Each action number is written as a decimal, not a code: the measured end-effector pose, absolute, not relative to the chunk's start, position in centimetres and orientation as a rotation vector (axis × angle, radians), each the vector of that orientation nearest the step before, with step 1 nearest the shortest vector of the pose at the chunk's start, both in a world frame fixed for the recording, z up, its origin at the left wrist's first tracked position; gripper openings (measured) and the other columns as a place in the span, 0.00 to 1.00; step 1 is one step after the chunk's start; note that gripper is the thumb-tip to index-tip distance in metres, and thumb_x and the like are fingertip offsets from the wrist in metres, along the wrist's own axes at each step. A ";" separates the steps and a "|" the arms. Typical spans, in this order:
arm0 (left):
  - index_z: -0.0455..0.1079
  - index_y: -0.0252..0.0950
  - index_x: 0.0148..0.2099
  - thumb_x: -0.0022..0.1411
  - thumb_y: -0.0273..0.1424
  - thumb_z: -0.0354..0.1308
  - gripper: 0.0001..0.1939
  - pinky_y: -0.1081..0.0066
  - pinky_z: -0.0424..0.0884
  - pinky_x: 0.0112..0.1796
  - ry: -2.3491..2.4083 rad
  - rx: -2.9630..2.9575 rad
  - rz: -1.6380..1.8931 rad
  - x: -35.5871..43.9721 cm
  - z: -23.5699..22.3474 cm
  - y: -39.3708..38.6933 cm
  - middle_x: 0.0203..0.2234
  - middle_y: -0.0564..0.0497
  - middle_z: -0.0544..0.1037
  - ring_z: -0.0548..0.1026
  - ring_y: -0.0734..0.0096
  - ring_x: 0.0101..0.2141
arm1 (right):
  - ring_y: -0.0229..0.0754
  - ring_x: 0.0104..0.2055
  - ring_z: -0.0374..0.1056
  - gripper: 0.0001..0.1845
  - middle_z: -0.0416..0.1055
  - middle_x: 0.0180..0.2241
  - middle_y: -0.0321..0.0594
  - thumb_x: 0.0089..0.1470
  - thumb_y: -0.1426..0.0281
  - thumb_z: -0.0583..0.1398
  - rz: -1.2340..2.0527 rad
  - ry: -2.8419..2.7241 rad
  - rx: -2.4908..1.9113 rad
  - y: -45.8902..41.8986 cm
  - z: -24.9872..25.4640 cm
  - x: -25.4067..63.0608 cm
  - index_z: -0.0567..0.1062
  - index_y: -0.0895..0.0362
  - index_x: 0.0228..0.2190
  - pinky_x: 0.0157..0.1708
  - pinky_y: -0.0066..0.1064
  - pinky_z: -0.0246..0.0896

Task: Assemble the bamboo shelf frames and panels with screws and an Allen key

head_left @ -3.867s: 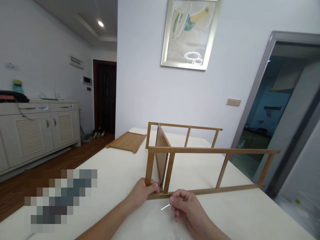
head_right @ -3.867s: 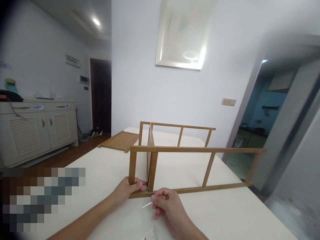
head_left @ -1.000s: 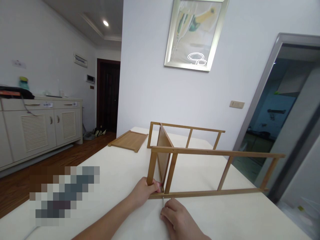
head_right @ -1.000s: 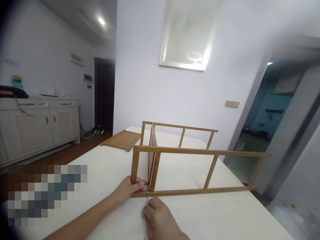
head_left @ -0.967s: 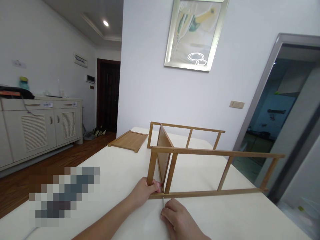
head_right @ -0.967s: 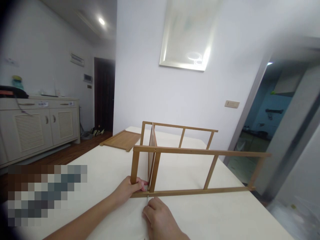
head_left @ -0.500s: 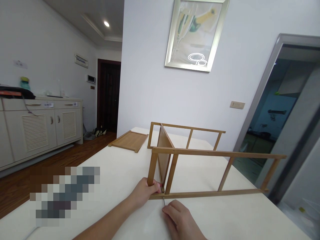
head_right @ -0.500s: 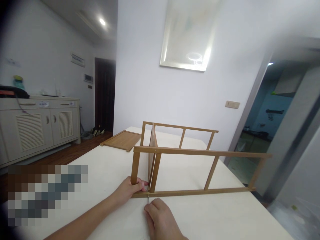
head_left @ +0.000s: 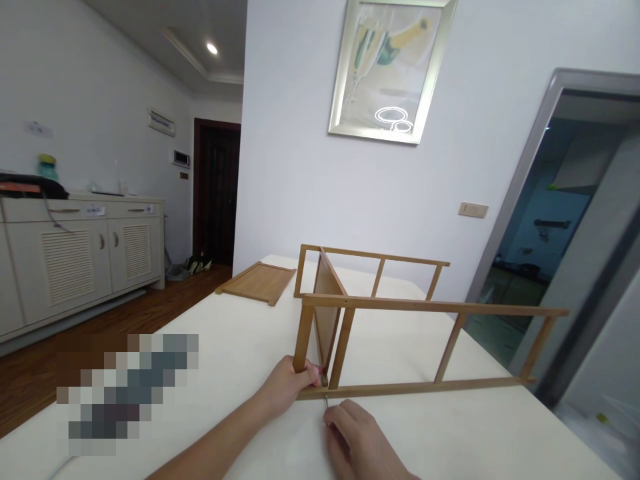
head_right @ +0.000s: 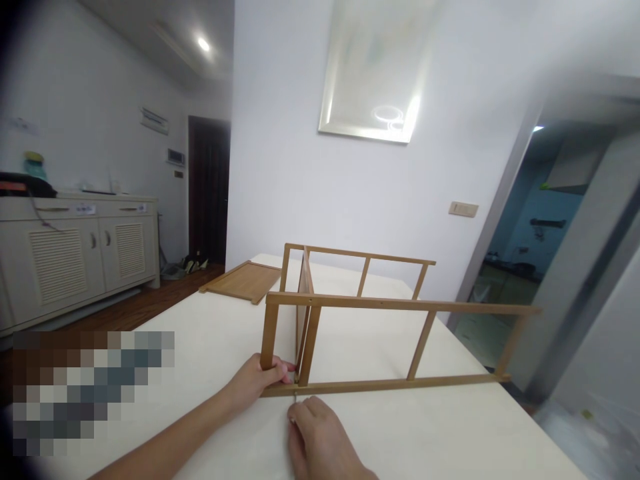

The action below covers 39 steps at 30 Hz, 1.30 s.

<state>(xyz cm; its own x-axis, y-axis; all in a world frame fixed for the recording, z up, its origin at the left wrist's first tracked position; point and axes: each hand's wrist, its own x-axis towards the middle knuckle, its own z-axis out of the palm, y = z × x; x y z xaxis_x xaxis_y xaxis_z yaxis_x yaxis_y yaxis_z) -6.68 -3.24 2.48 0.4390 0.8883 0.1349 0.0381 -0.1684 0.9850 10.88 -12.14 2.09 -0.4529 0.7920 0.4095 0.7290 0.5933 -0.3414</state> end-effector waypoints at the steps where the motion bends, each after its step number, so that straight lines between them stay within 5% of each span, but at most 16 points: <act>1: 0.73 0.34 0.24 0.53 0.44 0.58 0.17 0.65 0.67 0.42 0.838 1.552 0.937 -6.7 2.6 -3.3 0.28 0.46 0.79 0.75 0.55 0.43 | 0.40 0.31 0.64 0.09 0.68 0.29 0.39 0.52 0.80 0.52 0.203 -2.260 -1.209 -12.1 2.2 10.9 0.67 0.55 0.32 0.29 0.28 0.57; 8: 0.73 0.35 0.23 0.53 0.42 0.57 0.16 0.66 0.66 0.41 0.862 1.577 0.930 -6.7 2.6 -3.3 0.28 0.47 0.79 0.74 0.57 0.43 | 0.37 0.28 0.62 0.07 0.67 0.27 0.35 0.52 0.78 0.53 0.380 -2.149 -1.320 -12.0 2.4 11.9 0.62 0.54 0.27 0.27 0.27 0.56; 13: 0.73 0.35 0.24 0.52 0.43 0.58 0.16 0.66 0.66 0.41 0.862 1.561 0.933 -6.6 2.5 -3.3 0.29 0.46 0.80 0.75 0.56 0.42 | 0.41 0.35 0.64 0.09 0.68 0.34 0.41 0.55 0.79 0.52 0.107 -2.381 -1.278 -12.4 2.9 12.3 0.64 0.55 0.26 0.34 0.31 0.59; 19: 0.74 0.35 0.24 0.53 0.43 0.57 0.17 0.64 0.66 0.44 0.857 1.563 0.948 -6.6 2.2 -3.1 0.29 0.46 0.80 0.74 0.55 0.44 | 0.43 0.33 0.61 0.09 0.67 0.30 0.40 0.51 0.80 0.56 -0.227 -2.560 -1.201 -12.6 3.2 11.6 0.66 0.55 0.25 0.33 0.33 0.57; 39: 0.74 0.34 0.25 0.54 0.43 0.57 0.17 0.64 0.66 0.44 0.853 1.579 0.931 -6.8 2.2 -3.2 0.30 0.44 0.80 0.74 0.55 0.45 | 0.38 0.32 0.66 0.08 0.70 0.28 0.37 0.54 0.77 0.56 0.343 -2.284 -1.326 -11.9 2.7 12.2 0.71 0.55 0.26 0.32 0.26 0.59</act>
<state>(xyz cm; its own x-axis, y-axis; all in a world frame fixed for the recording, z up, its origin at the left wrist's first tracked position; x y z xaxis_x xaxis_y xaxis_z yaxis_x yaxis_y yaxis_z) -6.80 -3.20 2.24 0.4401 0.8875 0.1366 0.0590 -0.1803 0.9818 12.21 -11.91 2.71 -0.4197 0.8654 0.2738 0.7468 0.5007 -0.4378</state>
